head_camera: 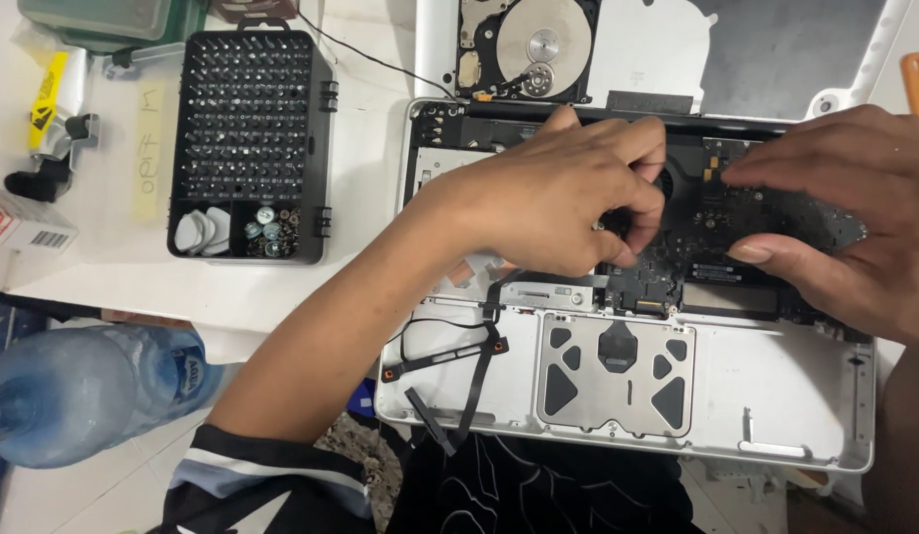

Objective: Disconnecting and reconnecting internal ribbon cables and components during a laptop repair process.

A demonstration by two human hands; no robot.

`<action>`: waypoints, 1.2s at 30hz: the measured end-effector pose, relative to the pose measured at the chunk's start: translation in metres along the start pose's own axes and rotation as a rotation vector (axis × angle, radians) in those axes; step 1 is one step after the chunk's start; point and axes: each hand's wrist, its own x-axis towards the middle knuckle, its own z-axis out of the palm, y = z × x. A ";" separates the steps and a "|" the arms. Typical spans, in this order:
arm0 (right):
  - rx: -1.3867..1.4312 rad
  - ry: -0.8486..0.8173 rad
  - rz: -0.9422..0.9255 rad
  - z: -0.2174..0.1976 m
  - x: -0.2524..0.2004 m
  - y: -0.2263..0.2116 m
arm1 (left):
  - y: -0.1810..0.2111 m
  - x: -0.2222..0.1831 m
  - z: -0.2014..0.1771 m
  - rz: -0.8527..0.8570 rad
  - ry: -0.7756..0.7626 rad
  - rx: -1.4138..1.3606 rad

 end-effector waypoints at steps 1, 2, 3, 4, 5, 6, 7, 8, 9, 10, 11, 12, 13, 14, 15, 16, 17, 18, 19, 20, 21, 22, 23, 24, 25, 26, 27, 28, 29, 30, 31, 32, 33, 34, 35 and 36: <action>-0.001 0.003 0.019 0.000 -0.001 0.001 | 0.000 0.000 -0.001 0.002 -0.001 -0.002; -0.003 0.004 0.021 -0.001 0.000 -0.001 | 0.000 0.001 0.000 0.005 -0.002 -0.001; 0.013 0.002 0.007 -0.001 0.001 -0.002 | -0.001 0.001 0.001 0.016 0.007 0.009; 0.029 -0.001 -0.007 -0.002 0.003 -0.004 | -0.002 0.001 0.002 0.027 0.016 0.018; 0.031 -0.002 -0.007 -0.001 0.002 -0.002 | -0.002 0.001 0.002 0.026 0.015 0.017; 0.029 -0.006 -0.007 0.000 0.001 0.000 | -0.002 0.001 0.001 0.025 0.005 0.012; 0.027 -0.009 -0.007 0.001 0.001 0.001 | -0.002 0.001 0.001 0.025 -0.005 0.008; 0.028 -0.010 -0.008 0.003 0.001 0.001 | -0.002 0.001 0.001 0.025 -0.005 0.007; 0.040 0.004 -0.013 0.004 0.001 0.001 | -0.002 0.000 0.001 0.019 -0.001 -0.011; 0.051 0.018 -0.017 0.005 0.000 0.002 | -0.002 0.000 0.001 0.013 0.004 -0.028; 0.051 0.018 -0.017 0.004 0.001 0.001 | -0.004 0.001 0.002 0.014 0.004 -0.029; 0.045 0.007 -0.009 0.003 0.002 0.000 | -0.006 0.001 0.002 0.023 0.017 -0.055; 0.039 -0.003 -0.001 0.001 0.003 -0.001 | -0.007 0.002 0.003 0.033 0.031 -0.080; 0.037 -0.003 -0.001 0.001 0.003 -0.002 | -0.006 0.000 0.001 0.034 0.031 -0.080; 0.051 0.000 -0.034 0.000 0.004 -0.003 | -0.004 -0.001 -0.001 0.025 0.024 -0.119; 0.064 0.004 -0.066 0.000 0.005 -0.004 | -0.003 -0.003 -0.003 0.015 0.016 -0.159; 0.063 0.002 -0.067 -0.001 0.007 -0.011 | -0.003 -0.004 -0.004 0.015 0.018 -0.160; 0.063 0.003 -0.081 -0.002 0.010 -0.018 | -0.004 -0.006 -0.004 0.046 0.046 -0.201; 0.065 0.005 -0.094 -0.002 0.013 -0.025 | -0.005 -0.008 -0.005 0.076 0.072 -0.242; 0.064 0.004 -0.094 0.003 0.009 -0.024 | -0.006 -0.010 -0.006 0.076 0.073 -0.243; -0.025 0.005 -0.128 0.008 0.006 -0.023 | -0.007 -0.012 -0.007 0.093 0.119 -0.266; -0.115 0.006 -0.162 0.014 0.004 -0.023 | -0.008 -0.014 -0.009 0.111 0.165 -0.290; -0.120 0.003 -0.163 0.012 0.005 -0.034 | -0.007 -0.017 -0.010 0.114 0.168 -0.290; -0.136 -0.029 -0.119 0.011 0.006 -0.047 | -0.007 -0.020 -0.012 0.150 0.210 -0.329; -0.151 -0.064 -0.074 0.011 0.006 -0.059 | -0.006 -0.024 -0.013 0.187 0.251 -0.371; -0.155 -0.069 -0.074 0.013 0.004 -0.065 | -0.006 -0.026 -0.012 0.191 0.254 -0.375; -0.201 -0.064 -0.073 0.015 0.000 -0.071 | -0.007 -0.027 -0.012 0.209 0.286 -0.352; -0.248 -0.058 -0.073 0.017 -0.004 -0.077 | -0.007 -0.028 -0.011 0.227 0.318 -0.330; -0.254 -0.062 -0.065 0.019 -0.003 -0.086 | -0.006 -0.029 -0.011 0.237 0.316 -0.334; -0.278 -0.055 -0.035 0.021 -0.002 -0.094 | -0.004 -0.029 -0.010 0.228 0.313 -0.288; -0.303 -0.049 -0.002 0.022 -0.003 -0.103 | -0.002 -0.029 -0.009 0.222 0.308 -0.244; -0.310 -0.054 0.009 0.021 -0.004 -0.105 | 0.000 -0.028 -0.005 0.234 0.305 -0.250; -0.301 -0.061 0.040 0.021 -0.004 -0.107 | 0.002 -0.027 -0.001 0.192 0.259 -0.159; -0.292 -0.068 0.072 0.020 -0.005 -0.109 | 0.005 -0.027 0.002 0.151 0.215 -0.067; -0.302 -0.064 0.076 0.016 -0.009 -0.108 | 0.006 -0.027 0.005 0.162 0.216 -0.062; -0.315 -0.040 0.136 0.013 -0.012 -0.107 | 0.006 -0.027 0.009 0.149 0.152 -0.010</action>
